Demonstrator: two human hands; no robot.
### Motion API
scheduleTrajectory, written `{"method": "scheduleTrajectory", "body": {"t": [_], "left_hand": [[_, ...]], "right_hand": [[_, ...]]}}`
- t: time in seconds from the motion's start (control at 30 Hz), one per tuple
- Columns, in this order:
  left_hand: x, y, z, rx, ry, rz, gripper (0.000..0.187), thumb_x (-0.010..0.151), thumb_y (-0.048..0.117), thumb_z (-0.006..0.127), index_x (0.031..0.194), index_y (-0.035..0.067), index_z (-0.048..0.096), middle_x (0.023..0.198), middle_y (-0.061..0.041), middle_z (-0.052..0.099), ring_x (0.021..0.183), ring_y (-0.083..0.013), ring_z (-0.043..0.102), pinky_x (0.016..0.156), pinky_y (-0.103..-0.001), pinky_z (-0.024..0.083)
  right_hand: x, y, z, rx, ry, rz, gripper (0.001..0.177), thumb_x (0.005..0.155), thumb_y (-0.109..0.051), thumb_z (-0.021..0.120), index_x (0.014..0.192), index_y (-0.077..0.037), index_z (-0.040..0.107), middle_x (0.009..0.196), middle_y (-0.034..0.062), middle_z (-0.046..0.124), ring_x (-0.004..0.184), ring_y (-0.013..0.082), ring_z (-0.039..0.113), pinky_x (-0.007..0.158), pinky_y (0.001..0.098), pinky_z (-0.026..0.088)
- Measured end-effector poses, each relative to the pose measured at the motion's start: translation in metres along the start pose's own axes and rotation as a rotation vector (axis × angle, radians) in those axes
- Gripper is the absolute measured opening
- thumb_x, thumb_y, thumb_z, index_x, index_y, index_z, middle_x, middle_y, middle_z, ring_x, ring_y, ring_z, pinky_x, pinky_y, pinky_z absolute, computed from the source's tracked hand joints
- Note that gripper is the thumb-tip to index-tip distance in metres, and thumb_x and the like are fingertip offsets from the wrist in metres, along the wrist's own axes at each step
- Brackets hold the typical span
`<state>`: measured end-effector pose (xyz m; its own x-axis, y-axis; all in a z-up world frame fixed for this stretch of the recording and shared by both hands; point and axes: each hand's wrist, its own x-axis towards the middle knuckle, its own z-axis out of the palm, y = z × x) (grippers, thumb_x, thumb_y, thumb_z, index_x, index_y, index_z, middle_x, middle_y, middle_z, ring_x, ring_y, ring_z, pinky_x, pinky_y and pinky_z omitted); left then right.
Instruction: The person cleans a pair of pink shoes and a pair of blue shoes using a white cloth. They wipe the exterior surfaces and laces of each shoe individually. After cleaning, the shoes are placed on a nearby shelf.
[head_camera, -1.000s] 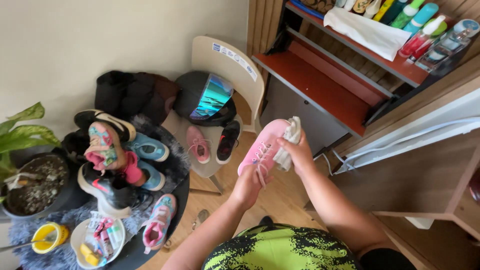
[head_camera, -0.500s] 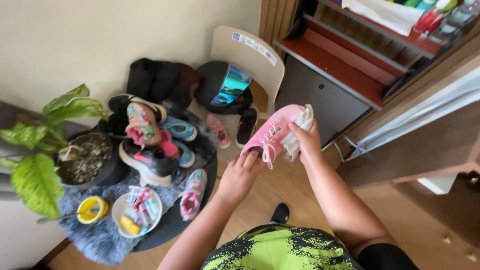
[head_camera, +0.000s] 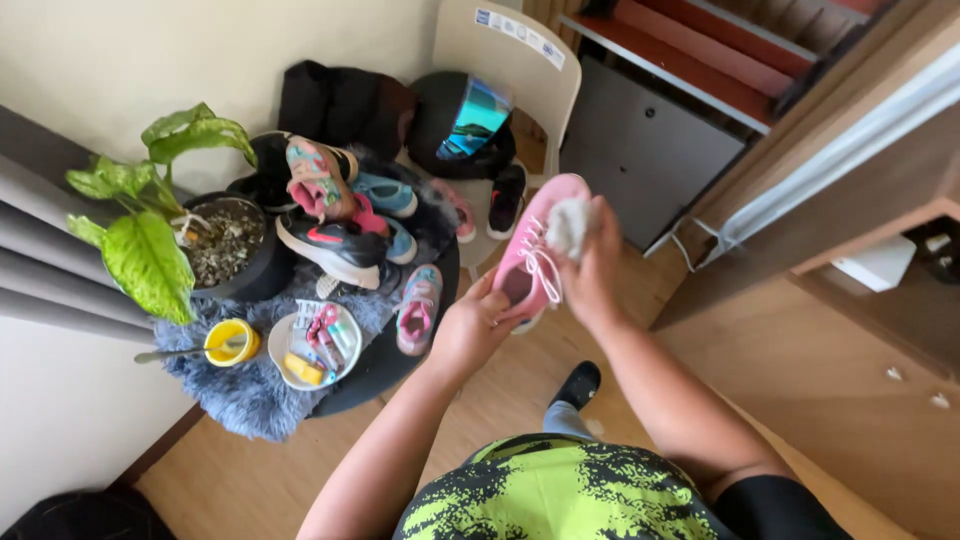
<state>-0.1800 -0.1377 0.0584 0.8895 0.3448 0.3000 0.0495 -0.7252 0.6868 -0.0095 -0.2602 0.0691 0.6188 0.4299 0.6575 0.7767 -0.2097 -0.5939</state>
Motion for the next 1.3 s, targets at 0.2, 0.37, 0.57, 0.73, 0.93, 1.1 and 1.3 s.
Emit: {"method": "scheduleTrajectory", "body": {"t": [0.2,0.37,0.57,0.73,0.93,1.1,1.3], "left_hand": [[-0.026,0.002,-0.007,-0.016,0.077,-0.105,0.024,0.076,0.032,0.085,0.094,0.021,0.072,0.14,-0.013,0.062,0.106,-0.0418,0.069,0.081,-0.045,0.061],[-0.041,0.044,-0.002,-0.024,0.097,-0.071,0.028,0.076,0.035,0.086,0.094,0.02,0.071,0.141,-0.01,0.062,0.106,-0.0408,0.069,0.081,-0.045,0.061],[-0.071,0.13,0.027,-0.072,0.14,-0.07,0.028,0.077,0.028,0.08,0.097,0.013,0.069,0.148,-0.013,0.056,0.104,-0.0455,0.068,0.08,-0.049,0.06],[-0.117,0.184,0.085,-0.082,0.142,-0.068,0.034,0.073,0.018,0.079,0.1,0.002,0.067,0.148,-0.025,0.052,0.101,-0.0531,0.066,0.078,-0.056,0.058],[-0.148,0.229,0.153,-0.19,0.079,-0.187,0.026,0.076,0.033,0.083,0.092,0.019,0.07,0.144,-0.007,0.061,0.102,-0.0403,0.07,0.08,-0.042,0.061],[-0.153,0.248,0.183,-0.178,0.032,-0.128,0.024,0.074,0.031,0.084,0.092,0.02,0.072,0.148,-0.007,0.058,0.102,-0.0409,0.07,0.078,-0.043,0.062],[-0.159,0.278,0.186,-0.19,-0.074,-0.059,0.022,0.077,0.027,0.081,0.094,0.017,0.069,0.145,-0.011,0.059,0.095,-0.047,0.069,0.076,-0.051,0.061]], "right_hand": [[-0.068,-0.037,-0.025,0.127,-0.334,-0.116,0.069,0.089,-0.019,0.07,0.148,0.007,0.045,0.161,0.0284,0.03,0.148,0.0542,0.022,0.123,0.0565,0.02],[-0.073,-0.023,-0.046,0.061,-0.249,-0.076,0.072,0.085,-0.006,0.066,0.152,0.006,0.041,0.162,0.028,0.027,0.149,0.0523,0.02,0.123,0.0558,0.018],[-0.121,-0.05,-0.101,0.234,-0.201,-0.177,0.077,0.103,-0.04,0.049,0.158,0.007,0.022,0.165,0.0312,0.014,0.153,0.0493,0.012,0.125,0.0557,0.012],[-0.153,-0.009,-0.166,0.1,-0.272,-0.32,0.063,0.102,-0.033,0.054,0.15,0.005,0.042,0.156,0.0307,0.038,0.148,0.0498,0.031,0.122,0.0579,0.023],[-0.197,-0.004,-0.238,0.054,0.008,-0.165,0.053,0.105,-0.013,0.051,0.153,0.007,0.037,0.162,0.0318,0.025,0.149,0.0511,0.021,0.124,0.0578,0.017],[-0.216,-0.019,-0.282,0.154,-0.087,-0.079,0.055,0.104,-0.012,0.047,0.157,-0.002,0.036,0.164,0.0186,0.032,0.153,0.0401,0.022,0.126,0.0512,0.015],[-0.2,0.051,-0.304,-0.121,0.081,-0.088,0.062,0.098,0.002,0.057,0.156,0.004,0.034,0.161,0.0307,0.028,0.148,0.0472,0.029,0.124,0.0538,0.023]]}}
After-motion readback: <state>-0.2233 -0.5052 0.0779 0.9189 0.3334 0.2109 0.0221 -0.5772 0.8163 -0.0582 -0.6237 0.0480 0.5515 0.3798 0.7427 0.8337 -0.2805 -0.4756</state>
